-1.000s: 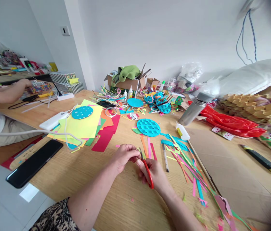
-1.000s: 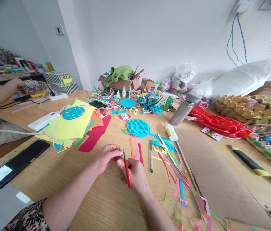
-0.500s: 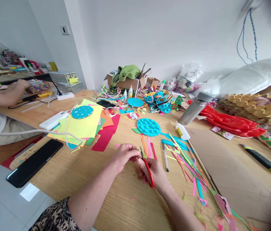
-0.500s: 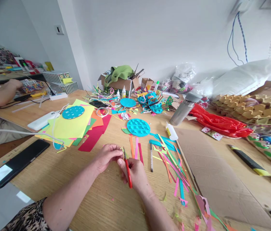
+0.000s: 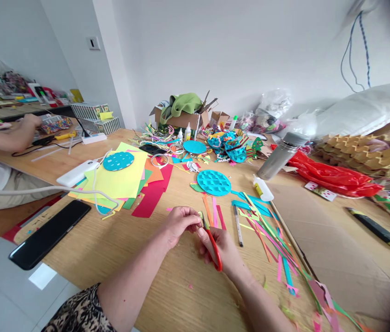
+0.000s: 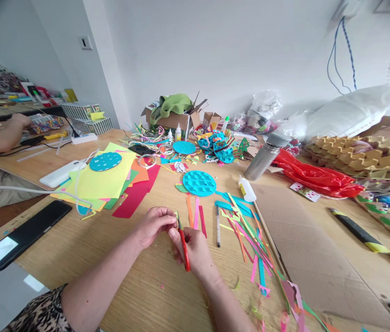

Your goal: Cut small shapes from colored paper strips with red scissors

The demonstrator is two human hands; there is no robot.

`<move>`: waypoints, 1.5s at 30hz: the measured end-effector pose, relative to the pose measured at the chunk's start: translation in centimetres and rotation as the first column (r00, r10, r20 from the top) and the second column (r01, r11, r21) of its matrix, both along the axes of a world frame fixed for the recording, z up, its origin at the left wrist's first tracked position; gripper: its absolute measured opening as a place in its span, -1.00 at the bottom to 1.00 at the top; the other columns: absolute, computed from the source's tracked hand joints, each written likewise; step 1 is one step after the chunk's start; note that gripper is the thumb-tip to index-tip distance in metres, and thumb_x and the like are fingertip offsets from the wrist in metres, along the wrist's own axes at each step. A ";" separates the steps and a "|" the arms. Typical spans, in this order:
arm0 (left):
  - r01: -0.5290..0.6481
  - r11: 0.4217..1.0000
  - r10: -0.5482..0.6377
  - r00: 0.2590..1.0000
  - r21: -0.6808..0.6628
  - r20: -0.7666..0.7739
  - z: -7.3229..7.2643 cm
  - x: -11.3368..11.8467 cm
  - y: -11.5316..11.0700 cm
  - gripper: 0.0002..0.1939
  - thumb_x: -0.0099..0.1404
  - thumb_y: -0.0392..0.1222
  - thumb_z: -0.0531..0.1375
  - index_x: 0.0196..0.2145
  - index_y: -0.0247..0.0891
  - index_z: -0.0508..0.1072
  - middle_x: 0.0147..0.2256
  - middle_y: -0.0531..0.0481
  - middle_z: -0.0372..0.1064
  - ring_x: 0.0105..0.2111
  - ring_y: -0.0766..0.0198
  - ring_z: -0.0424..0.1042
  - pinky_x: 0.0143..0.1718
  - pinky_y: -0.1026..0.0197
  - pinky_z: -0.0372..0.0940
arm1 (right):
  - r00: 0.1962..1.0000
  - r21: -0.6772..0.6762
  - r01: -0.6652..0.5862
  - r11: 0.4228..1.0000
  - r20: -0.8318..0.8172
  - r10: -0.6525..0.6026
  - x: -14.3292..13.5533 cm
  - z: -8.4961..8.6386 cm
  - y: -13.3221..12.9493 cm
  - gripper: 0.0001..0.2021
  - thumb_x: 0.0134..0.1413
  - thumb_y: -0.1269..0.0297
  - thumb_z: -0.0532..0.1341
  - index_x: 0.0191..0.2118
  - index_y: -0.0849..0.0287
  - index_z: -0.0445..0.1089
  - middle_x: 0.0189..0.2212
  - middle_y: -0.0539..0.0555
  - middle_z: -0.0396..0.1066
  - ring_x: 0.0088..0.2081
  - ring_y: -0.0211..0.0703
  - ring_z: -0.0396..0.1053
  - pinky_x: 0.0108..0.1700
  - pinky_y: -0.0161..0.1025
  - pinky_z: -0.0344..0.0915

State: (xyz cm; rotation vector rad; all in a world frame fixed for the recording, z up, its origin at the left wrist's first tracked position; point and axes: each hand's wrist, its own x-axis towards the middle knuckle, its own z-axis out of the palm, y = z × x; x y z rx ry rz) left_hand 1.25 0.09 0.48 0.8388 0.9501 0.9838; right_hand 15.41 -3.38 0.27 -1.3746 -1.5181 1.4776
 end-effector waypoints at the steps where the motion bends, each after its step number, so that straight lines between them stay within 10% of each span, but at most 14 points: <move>1: -0.002 1.000 0.002 1.000 0.003 -0.001 0.0 0.0 0.0 -0.86 -0.07 -0.23 0.27 -0.56 -0.34 0.40 -0.58 0.02 0.36 -0.57 0.39 0.27 -0.46 0.28 0.14 | 1.000 -0.003 0.001 1.000 -0.003 -0.001 0.0 0.0 0.0 -0.50 -0.06 -0.21 0.19 -0.58 0.20 0.21 -0.72 -0.03 0.28 -0.74 -0.33 0.22 -0.71 -0.41 0.02; 45: -0.018 1.000 0.018 1.000 -0.005 0.016 -0.2 0.1 0.0 -0.85 -0.06 -0.20 0.28 -0.55 -0.34 0.41 -0.58 0.02 0.37 -0.57 0.40 0.28 -0.48 0.30 0.12 | 0.999 -0.001 0.030 1.000 0.017 -0.030 -0.1 -0.1 0.1 -0.48 -0.06 -0.23 0.17 -0.59 0.19 0.18 -0.75 -0.06 0.24 -0.75 -0.35 0.20 -0.73 -0.42 0.00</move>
